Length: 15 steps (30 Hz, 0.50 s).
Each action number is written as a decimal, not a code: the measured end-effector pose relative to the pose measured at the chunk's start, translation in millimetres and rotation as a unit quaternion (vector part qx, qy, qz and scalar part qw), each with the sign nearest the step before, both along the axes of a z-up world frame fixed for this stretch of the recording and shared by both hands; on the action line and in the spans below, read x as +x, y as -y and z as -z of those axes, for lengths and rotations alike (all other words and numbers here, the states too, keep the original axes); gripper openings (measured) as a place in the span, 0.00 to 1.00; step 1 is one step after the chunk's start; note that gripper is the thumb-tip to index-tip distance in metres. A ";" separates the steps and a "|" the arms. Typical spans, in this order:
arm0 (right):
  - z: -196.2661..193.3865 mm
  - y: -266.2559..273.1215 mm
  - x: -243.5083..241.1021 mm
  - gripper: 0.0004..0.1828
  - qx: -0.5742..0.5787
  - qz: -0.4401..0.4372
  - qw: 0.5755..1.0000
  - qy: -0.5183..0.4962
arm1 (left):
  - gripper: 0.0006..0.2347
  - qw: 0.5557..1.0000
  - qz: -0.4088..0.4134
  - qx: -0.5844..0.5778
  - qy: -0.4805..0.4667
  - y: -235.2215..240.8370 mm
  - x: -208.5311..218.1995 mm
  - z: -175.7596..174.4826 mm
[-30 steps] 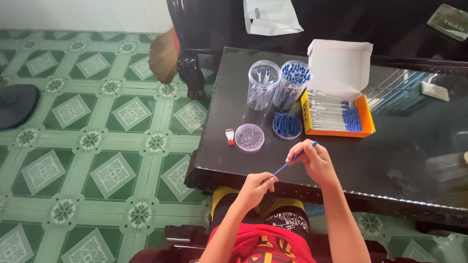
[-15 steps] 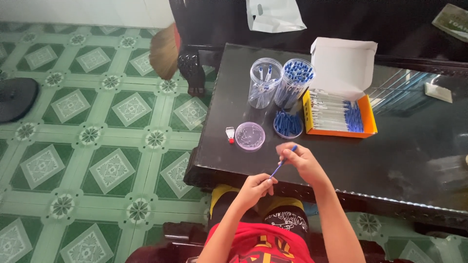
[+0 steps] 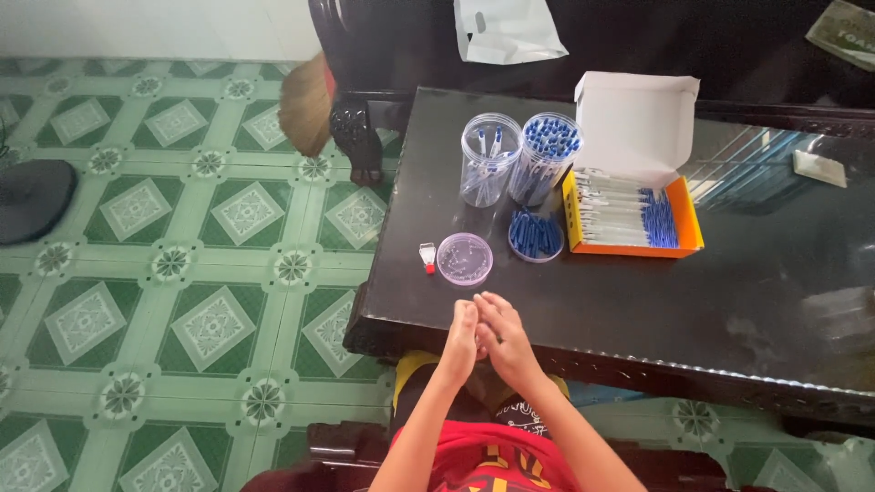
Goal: The person assembles pens by picking up white barrels and blue ink cartridges from containers on a table. They insert the cartridges into the barrels and place the completed pens into a clear plastic cup. The process is repeated multiple times.
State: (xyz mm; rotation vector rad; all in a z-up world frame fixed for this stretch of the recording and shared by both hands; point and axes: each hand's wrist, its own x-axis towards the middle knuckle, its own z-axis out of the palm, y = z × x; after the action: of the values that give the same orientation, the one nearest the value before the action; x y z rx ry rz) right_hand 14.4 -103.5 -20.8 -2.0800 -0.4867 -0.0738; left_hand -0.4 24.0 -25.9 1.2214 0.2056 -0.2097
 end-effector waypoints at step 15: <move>-7.9 15.4 -60.8 0.16 0.074 0.022 0.975 -0.210 | 0.04 0.900 -0.151 -0.409 -0.005 -12.3 44.5 -57.2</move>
State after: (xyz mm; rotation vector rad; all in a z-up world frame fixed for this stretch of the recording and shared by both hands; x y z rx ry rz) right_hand -46.4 -118.8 -12.9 -1.8902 -0.1697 0.2918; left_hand 44.1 36.3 31.3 0.3387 0.2759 -0.0161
